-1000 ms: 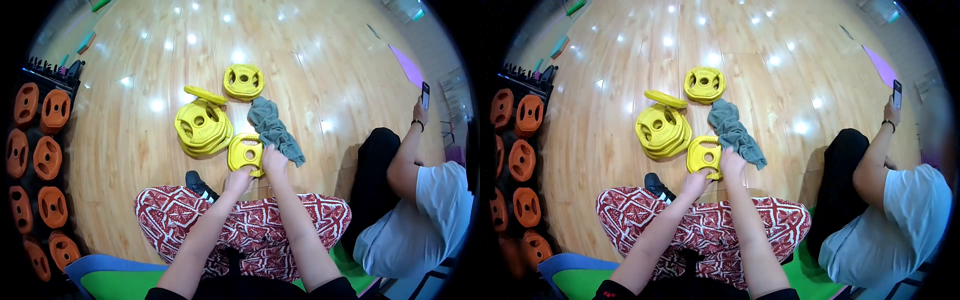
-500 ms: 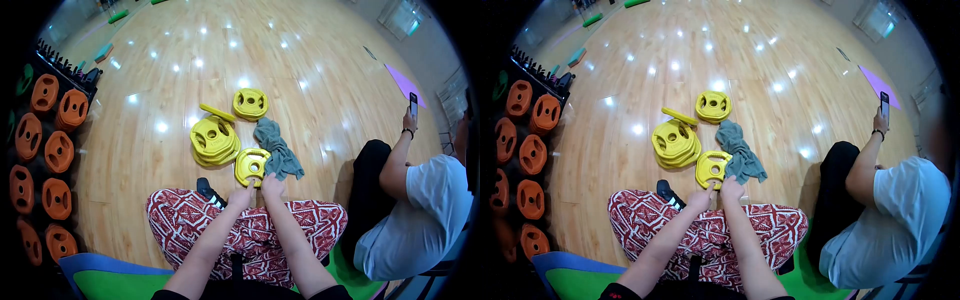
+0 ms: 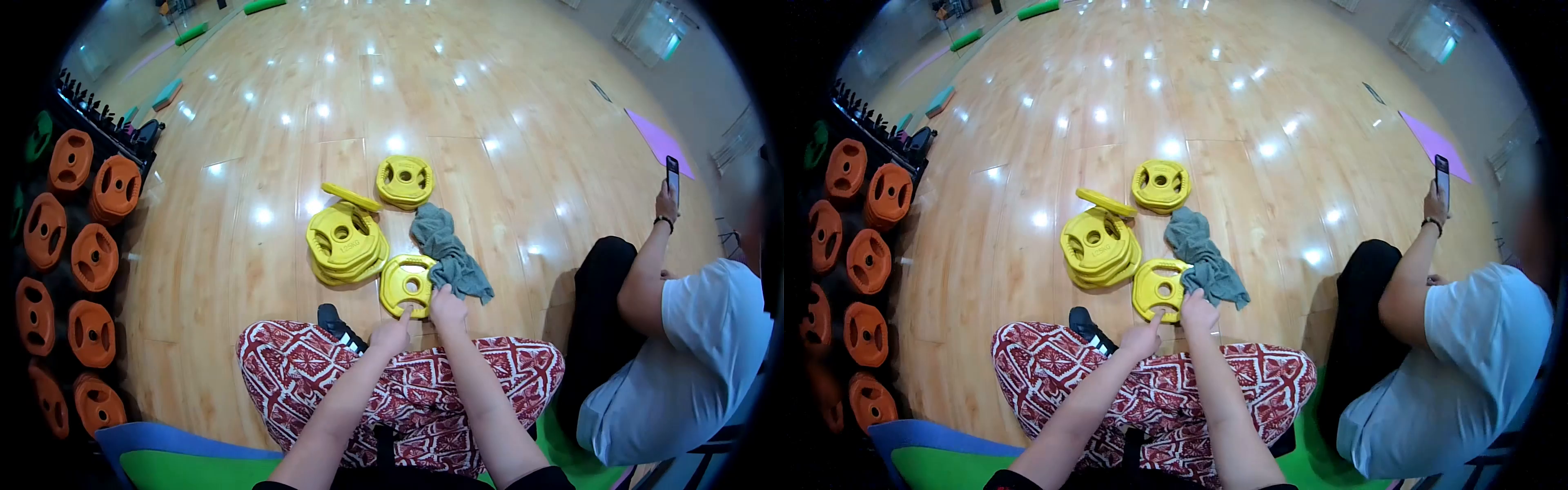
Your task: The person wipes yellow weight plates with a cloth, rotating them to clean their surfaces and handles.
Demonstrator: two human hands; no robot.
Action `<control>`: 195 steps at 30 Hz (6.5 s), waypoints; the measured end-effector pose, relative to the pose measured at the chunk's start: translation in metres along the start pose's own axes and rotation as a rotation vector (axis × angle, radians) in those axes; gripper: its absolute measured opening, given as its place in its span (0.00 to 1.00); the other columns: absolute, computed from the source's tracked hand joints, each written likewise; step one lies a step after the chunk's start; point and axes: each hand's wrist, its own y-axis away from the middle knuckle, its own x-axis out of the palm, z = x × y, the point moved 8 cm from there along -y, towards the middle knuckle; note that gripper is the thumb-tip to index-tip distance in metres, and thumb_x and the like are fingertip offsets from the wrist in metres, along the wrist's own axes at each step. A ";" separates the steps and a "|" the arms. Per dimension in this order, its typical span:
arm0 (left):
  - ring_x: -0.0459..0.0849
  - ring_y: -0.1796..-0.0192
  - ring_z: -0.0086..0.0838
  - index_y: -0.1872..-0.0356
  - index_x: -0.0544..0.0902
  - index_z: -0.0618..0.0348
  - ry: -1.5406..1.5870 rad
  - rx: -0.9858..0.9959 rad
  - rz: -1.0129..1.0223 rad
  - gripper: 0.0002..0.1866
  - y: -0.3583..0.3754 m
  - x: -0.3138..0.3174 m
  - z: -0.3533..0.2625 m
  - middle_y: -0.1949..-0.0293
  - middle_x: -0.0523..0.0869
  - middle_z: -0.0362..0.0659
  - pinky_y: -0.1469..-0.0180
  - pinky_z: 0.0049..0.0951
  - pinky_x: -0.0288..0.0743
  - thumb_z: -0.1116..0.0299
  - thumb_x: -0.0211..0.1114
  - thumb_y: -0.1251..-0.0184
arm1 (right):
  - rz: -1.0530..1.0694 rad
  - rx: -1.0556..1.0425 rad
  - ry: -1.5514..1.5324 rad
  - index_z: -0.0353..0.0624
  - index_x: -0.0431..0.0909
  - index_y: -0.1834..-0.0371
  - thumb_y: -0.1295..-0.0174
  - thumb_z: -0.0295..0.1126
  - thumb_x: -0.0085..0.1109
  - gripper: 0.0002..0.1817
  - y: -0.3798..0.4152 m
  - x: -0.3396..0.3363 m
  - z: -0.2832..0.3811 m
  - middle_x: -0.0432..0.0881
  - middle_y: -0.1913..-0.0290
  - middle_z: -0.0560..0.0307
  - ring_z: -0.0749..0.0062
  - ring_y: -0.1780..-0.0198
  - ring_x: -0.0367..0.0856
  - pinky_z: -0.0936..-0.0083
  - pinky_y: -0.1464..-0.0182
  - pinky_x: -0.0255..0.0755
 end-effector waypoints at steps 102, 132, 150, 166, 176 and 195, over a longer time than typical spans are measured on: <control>0.71 0.61 0.39 0.78 0.79 0.63 0.297 0.128 -0.683 0.15 -0.004 -0.129 -0.016 0.67 0.75 0.45 0.58 0.36 0.63 0.61 0.53 0.43 | -0.838 -0.290 -0.602 0.42 0.68 0.86 0.48 0.31 0.51 0.11 0.030 -0.140 -0.002 0.69 0.85 0.49 0.55 0.81 0.68 0.64 0.73 0.60; 0.68 0.61 0.40 0.85 0.76 0.64 0.408 0.280 -0.617 0.19 -0.016 -0.138 -0.008 0.68 0.73 0.49 0.55 0.33 0.60 0.64 0.46 0.40 | -0.429 -0.499 -0.664 0.41 0.70 0.82 0.48 0.35 0.51 0.11 0.001 -0.111 0.052 0.74 0.79 0.47 0.51 0.77 0.73 0.60 0.73 0.65; 0.70 0.60 0.37 0.77 0.75 0.68 0.584 0.182 -0.555 0.13 -0.018 -0.129 0.014 0.69 0.75 0.48 0.57 0.31 0.64 0.68 0.48 0.46 | -0.328 -0.348 -0.754 0.40 0.71 0.80 0.45 0.38 0.48 0.13 -0.012 -0.073 0.032 0.74 0.79 0.41 0.46 0.74 0.73 0.60 0.74 0.66; 0.73 0.80 0.20 0.73 0.80 0.68 0.839 -0.111 -0.371 0.19 -0.021 -0.113 0.048 0.80 0.78 0.41 0.75 0.20 0.64 0.59 0.52 0.40 | -0.555 -0.150 -1.399 0.38 0.60 0.85 0.40 0.31 0.45 0.16 0.009 -0.120 -0.014 0.57 0.85 0.69 0.85 0.79 0.54 0.81 0.79 0.52; 0.76 0.81 0.24 0.82 0.80 0.67 1.085 -0.124 -0.423 0.22 -0.014 -0.092 0.045 0.86 0.78 0.43 0.76 0.24 0.67 0.56 0.52 0.43 | -0.721 -0.593 -0.657 0.40 0.66 0.83 0.47 0.31 0.50 0.11 0.053 -0.130 0.046 0.69 0.83 0.49 0.55 0.76 0.69 0.63 0.74 0.60; 0.73 0.79 0.28 0.84 0.77 0.66 1.187 -0.224 -0.427 0.21 -0.021 -0.083 0.070 0.85 0.77 0.44 0.71 0.26 0.64 0.60 0.44 0.43 | -0.468 -0.122 -1.133 0.34 0.63 0.83 0.43 0.31 0.46 0.14 0.010 -0.098 0.000 0.66 0.85 0.46 0.55 0.81 0.65 0.67 0.77 0.59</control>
